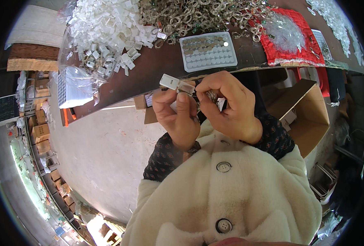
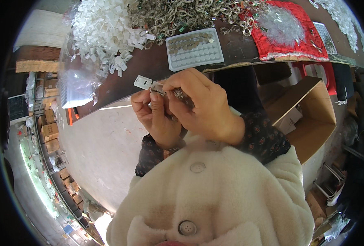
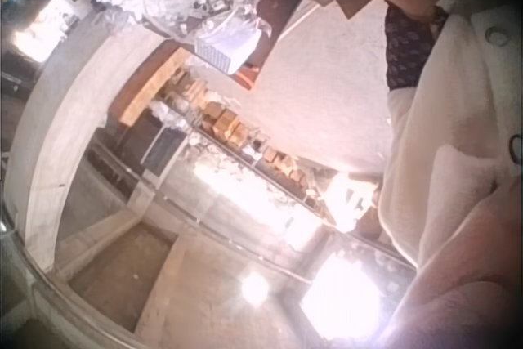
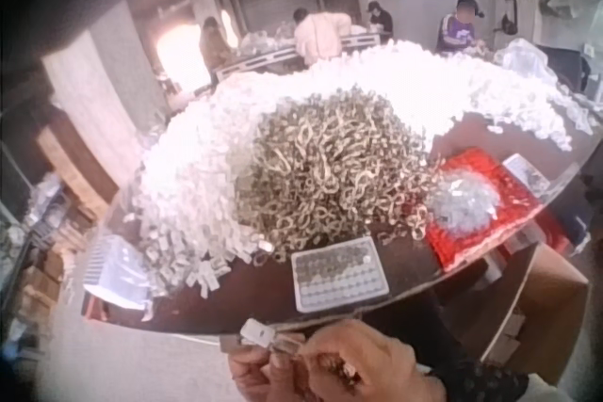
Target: The person repeatedly picks small white plastic housings and metal components from a table, inserts the metal parts into the housings, and tests each assembly by pressing a button to light an LED. Completed units are placed into a red bag on the table.
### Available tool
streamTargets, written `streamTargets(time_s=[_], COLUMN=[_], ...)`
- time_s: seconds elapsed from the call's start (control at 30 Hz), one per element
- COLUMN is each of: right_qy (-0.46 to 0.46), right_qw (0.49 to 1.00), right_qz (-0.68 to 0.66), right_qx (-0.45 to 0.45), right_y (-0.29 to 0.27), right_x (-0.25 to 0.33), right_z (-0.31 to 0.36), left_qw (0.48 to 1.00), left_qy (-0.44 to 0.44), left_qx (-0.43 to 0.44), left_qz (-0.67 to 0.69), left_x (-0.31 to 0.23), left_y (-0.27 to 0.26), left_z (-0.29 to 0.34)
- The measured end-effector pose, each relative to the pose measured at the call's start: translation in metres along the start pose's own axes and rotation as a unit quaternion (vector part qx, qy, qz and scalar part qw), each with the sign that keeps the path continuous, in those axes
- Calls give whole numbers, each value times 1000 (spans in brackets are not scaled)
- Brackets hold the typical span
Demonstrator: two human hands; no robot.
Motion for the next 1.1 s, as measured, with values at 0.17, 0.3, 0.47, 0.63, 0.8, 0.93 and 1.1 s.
streamTargets(time_s=[0.17, 0.3, 0.47, 0.63, 0.8, 0.93, 1.1], right_qy=[30, 83, 72, 68, -46, -119, 0], right_qw=[999, 992, 981, 983, 998, 993, 997], right_qz=[-30, -93, -177, -165, -11, 16, -81], right_qx=[12, 8, 15, 46, 31, -4, -3], right_y=[8, 14, 15, 11, 7, 9, 14], right_x=[0, -1, -6, -4, 3, -1, -4], right_z=[0, 5, 5, 3, 1, -3, 5], left_qw=[999, 997, 994, 997, 994, 989, 996], left_qy=[15, 69, 76, 71, 83, 86, 72], left_qx=[-22, 15, 57, 32, 42, 58, 36], left_qz=[-25, 15, -47, -25, -63, -102, -34], left_x=[5, 6, -1, -3, -2, -4, -4], left_y=[-5, -4, -4, -7, -8, -9, -8], left_z=[0, 3, 5, 2, 2, 3, 1])
Point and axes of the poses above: each hand's wrist, its own z-axis away from the middle knuckle, its own y-axis out of the palm, x = y × z, the point moved 1 cm from there along -z, towards the middle knuckle, and after that the axes turned 12 degrees about x, right-handed, at the moved point
